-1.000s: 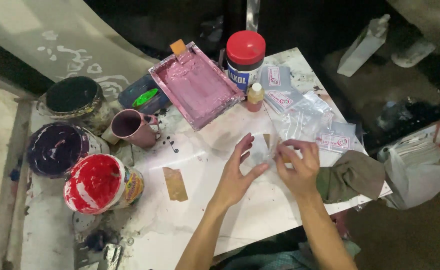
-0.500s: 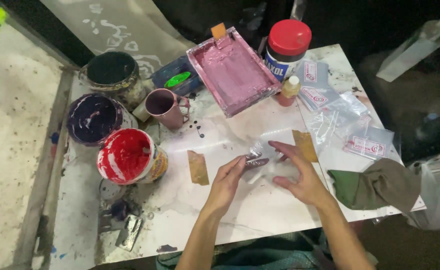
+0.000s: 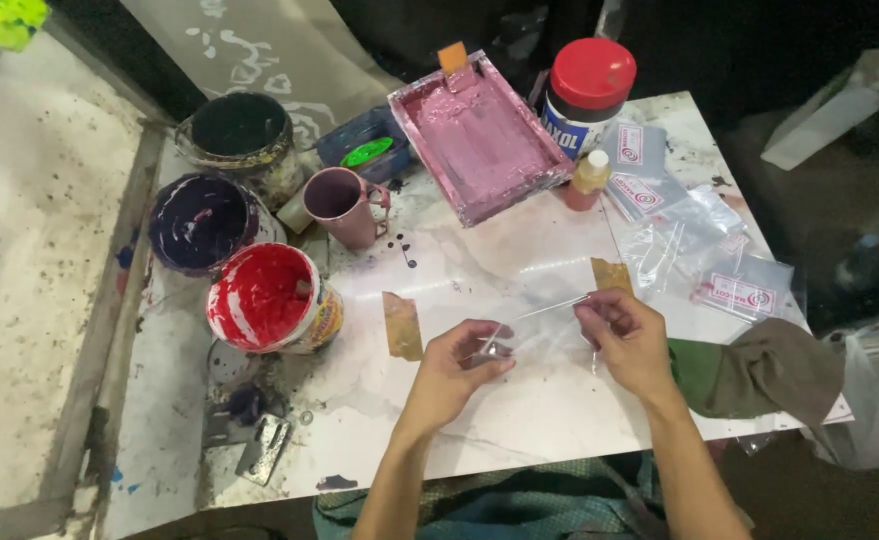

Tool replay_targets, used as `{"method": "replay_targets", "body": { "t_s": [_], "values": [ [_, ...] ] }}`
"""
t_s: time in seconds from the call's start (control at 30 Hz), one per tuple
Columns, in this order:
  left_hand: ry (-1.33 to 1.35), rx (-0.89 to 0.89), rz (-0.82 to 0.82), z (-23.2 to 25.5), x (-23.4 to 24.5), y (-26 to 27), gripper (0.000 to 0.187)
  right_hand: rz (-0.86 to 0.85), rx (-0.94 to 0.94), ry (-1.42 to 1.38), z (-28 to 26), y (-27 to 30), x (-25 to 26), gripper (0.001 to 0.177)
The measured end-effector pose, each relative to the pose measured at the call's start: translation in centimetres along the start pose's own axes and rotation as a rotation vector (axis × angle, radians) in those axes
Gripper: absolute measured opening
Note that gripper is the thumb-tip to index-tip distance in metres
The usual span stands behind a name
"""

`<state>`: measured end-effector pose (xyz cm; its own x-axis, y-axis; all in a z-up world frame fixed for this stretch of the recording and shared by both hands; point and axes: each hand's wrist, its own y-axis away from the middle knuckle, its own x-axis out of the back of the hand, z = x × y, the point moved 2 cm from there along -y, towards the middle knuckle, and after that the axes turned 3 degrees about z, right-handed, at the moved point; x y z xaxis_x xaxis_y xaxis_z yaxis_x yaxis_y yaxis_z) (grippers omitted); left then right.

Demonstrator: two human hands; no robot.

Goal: The person uses a small wooden stick to spread purple paint evenly inside a rectangular plastic container. They repeatedly lift the container, tilt it to check the coating, and smooth the surface with the stick.

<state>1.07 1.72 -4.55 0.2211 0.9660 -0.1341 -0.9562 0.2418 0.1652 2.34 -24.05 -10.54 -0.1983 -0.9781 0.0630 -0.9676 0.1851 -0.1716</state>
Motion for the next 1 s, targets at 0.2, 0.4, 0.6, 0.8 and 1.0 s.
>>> {"method": "replay_targets", "body": {
  "t_s": [0.2,0.4,0.6,0.8,1.0],
  "values": [
    [-0.791,-0.808,0.333,0.0,2.5,1.0,0.036,-0.154,-0.268,-0.253,-4.5,0.1,-0.6,0.052],
    [-1.191,-1.115,0.406,0.1,5.5,3.3,0.025,-0.183,-0.246,0.059,-4.9,-0.2,-1.0,0.047],
    [-1.155,-0.735,0.118,-2.8,7.8,3.7,0.028,0.044,-0.239,0.114,-3.4,-0.6,-1.1,0.05],
    [-0.739,-0.434,0.217,-0.4,7.2,4.0,0.048,0.123,-0.079,0.049,-5.1,-0.1,-1.6,0.04],
    [-0.679,-0.346,-0.095,3.4,2.8,-1.4,0.075,0.007,0.082,-0.174,-2.0,-0.2,0.5,0.05]
  ]
}}
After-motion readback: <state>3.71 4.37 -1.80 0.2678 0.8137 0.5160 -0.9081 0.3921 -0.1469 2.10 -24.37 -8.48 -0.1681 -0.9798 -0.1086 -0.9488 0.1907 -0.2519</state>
